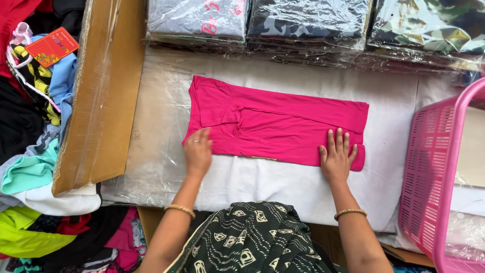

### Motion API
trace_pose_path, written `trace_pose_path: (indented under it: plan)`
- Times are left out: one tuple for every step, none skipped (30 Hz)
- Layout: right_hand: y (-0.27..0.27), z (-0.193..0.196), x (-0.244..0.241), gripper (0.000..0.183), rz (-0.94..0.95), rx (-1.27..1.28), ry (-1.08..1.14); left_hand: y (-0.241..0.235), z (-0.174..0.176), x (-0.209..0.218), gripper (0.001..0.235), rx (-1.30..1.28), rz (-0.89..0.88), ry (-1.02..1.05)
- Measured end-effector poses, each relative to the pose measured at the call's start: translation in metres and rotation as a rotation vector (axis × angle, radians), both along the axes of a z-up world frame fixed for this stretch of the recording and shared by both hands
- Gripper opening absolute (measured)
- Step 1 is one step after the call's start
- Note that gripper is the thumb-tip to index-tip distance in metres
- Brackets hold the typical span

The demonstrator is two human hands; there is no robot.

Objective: The person folds a pink t-shirt on a white table surface, smoothing it out and folding it into a compact rectangle. They then place the folded shirt into a clear plastic bag and arrange it with other packaged clothes.

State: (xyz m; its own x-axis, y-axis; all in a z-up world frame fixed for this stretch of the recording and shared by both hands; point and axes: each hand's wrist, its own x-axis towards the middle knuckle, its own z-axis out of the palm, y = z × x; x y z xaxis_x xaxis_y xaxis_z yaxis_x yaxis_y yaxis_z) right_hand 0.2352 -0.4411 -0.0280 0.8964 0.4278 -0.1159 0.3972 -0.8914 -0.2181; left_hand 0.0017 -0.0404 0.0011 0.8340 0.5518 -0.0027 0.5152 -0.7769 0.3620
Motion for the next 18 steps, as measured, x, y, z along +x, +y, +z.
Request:
trace_pose_path:
  plan:
    - [0.000, 0.000, 0.000, 0.064, -0.002, 0.003, 0.004, 0.008, -0.002, -0.014, 0.045, 0.003, -0.002, 0.004]
    - [0.001, 0.000, 0.000, 0.064, -0.001, 0.005, 0.002, 0.017, -0.004, -0.029, 0.038, -0.066, 0.104, -0.054]
    - [0.003, 0.000, 0.001, 0.063, 0.000, 0.009, 0.001, 0.027, -0.005, -0.043, 0.031, -0.133, 0.211, -0.113]
    - [0.003, 0.001, -0.001, 0.063, -0.002, 0.015, 0.004, 0.032, 0.004, -0.048, 0.031, -0.127, 0.209, -0.109]
    - [0.004, 0.002, -0.001, 0.064, -0.012, 0.018, 0.015, 0.036, 0.012, -0.053, 0.027, -0.330, 0.261, -0.092]
    - [0.004, 0.004, -0.002, 0.064, -0.021, 0.022, 0.026, 0.040, 0.021, -0.059, 0.024, -0.533, 0.311, -0.073]
    - [0.003, 0.003, -0.001, 0.064, -0.021, 0.025, 0.020, 0.042, 0.021, -0.056, 0.024, -0.531, 0.309, -0.079]
    - [0.003, 0.002, 0.000, 0.064, -0.014, 0.020, 0.011, 0.043, 0.021, -0.053, 0.023, -0.370, 0.258, -0.107]
    - [0.002, 0.001, 0.001, 0.064, -0.005, 0.012, 0.002, 0.044, 0.021, -0.051, 0.023, -0.212, 0.209, -0.134]
    - [0.001, 0.001, 0.002, 0.064, -0.002, 0.012, -0.006, 0.045, 0.015, -0.034, 0.023, -0.213, 0.211, -0.141]
    - [0.002, 0.001, 0.001, 0.064, 0.002, -0.005, -0.006, 0.046, 0.010, -0.020, 0.024, -0.304, 0.234, -0.213]
    - [0.003, 0.001, 0.001, 0.064, 0.006, -0.021, -0.007, 0.049, 0.005, -0.006, 0.026, -0.394, 0.255, -0.285]
    - [0.003, 0.000, 0.001, 0.064, 0.010, -0.022, -0.012, 0.050, -0.011, 0.012, 0.026, -0.395, 0.258, -0.291]
    - [0.004, -0.002, 0.001, 0.065, 0.001, -0.013, 0.005, 0.051, -0.026, 0.029, 0.033, -0.524, 0.365, -0.298]
    - [0.002, -0.002, 0.003, 0.065, -0.010, -0.007, 0.020, 0.051, -0.042, 0.050, 0.041, -0.658, 0.469, -0.305]
    - [0.005, -0.001, 0.005, 0.065, -0.008, -0.011, 0.012, 0.055, -0.045, 0.062, 0.041, -0.664, 0.470, -0.312]
    - [0.004, 0.000, 0.006, 0.064, 0.012, 0.004, -0.042, 0.056, -0.049, 0.075, 0.043, -0.564, 0.549, -0.226]
    - [0.003, 0.000, 0.008, 0.062, 0.032, 0.020, -0.096, 0.057, -0.054, 0.089, 0.047, -0.462, 0.626, -0.139]
